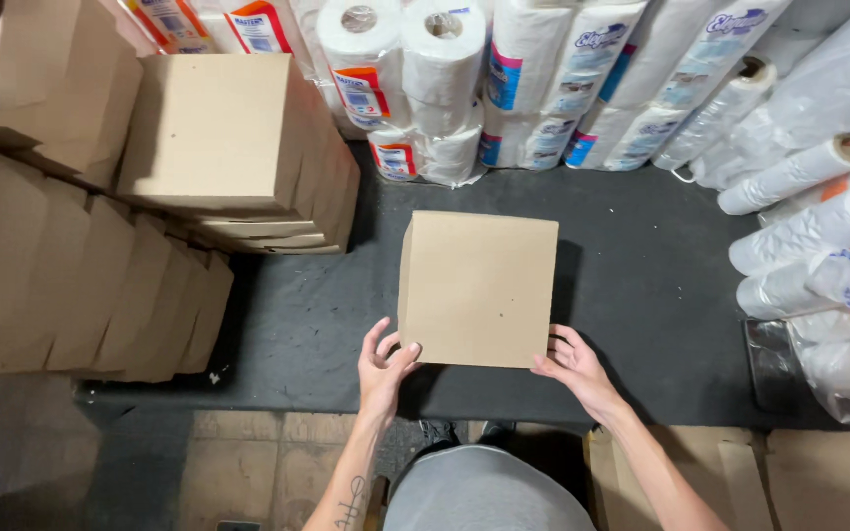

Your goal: The person folds multiple cardboard pizza-style boxes by hand and stacks them on a table in a stockroom area.

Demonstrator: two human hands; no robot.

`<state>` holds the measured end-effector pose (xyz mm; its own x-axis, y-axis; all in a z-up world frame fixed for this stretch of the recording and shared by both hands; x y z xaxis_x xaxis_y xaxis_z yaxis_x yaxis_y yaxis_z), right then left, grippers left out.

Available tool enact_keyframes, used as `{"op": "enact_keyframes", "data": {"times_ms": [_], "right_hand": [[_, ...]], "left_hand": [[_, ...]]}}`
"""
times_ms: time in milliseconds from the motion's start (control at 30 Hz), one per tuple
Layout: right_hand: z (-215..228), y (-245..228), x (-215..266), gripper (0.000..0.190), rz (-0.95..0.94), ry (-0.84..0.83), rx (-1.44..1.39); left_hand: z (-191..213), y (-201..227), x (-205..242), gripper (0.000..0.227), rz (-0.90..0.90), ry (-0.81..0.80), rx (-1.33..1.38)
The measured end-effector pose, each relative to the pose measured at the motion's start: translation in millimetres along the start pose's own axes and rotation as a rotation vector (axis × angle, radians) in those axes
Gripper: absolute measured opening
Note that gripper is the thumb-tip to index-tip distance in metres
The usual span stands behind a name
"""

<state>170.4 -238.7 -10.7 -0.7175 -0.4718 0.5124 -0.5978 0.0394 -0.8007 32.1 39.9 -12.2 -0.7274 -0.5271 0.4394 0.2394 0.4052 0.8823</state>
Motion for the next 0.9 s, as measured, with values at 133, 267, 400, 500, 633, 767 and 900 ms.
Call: {"op": "enact_keyframes", "data": {"times_ms": [133,267,400,500,633,767,900], "right_hand": [[-25,-3,2,0.063,0.132,-0.037,0.017],[-52,-9,13,0.05,0.23,-0.24,-0.01],[-56,-13,21,0.046,0.185,-0.27,0.257],[-33,11,12,0.038,0.091,-0.193,0.251],[-8,32,10,0.034,0.004,-0.129,0.301],[16,48,11,0.033,-0.025,-0.044,0.326],[33,57,18,0.033,-0.063,0.02,0.292]], "left_hand": [[14,-16,-7,0.075,-0.096,0.107,0.214],[30,43,-3,0.063,-0.289,0.17,0.295],[76,143,-9,0.053,-0.542,0.267,0.345],[111,222,-21,0.051,-0.677,0.329,0.298],[157,277,-51,0.032,-0.614,0.495,0.438],[172,271,-57,0.096,-0.437,0.789,0.278],[114,273,-25,0.061,-0.819,0.865,-0.219]]}}
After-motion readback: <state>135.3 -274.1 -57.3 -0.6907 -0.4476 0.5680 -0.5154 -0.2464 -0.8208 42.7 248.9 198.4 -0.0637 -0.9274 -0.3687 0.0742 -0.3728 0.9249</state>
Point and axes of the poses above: each hand's wrist, its own x-axis away from the middle knuckle, its own z-axis out of the back of the hand, y = z × x, the point moved 8 cm from there along -x, towards the middle knuckle, and after that the axes turned 9 degrees about -x, right-handed, at the moved point
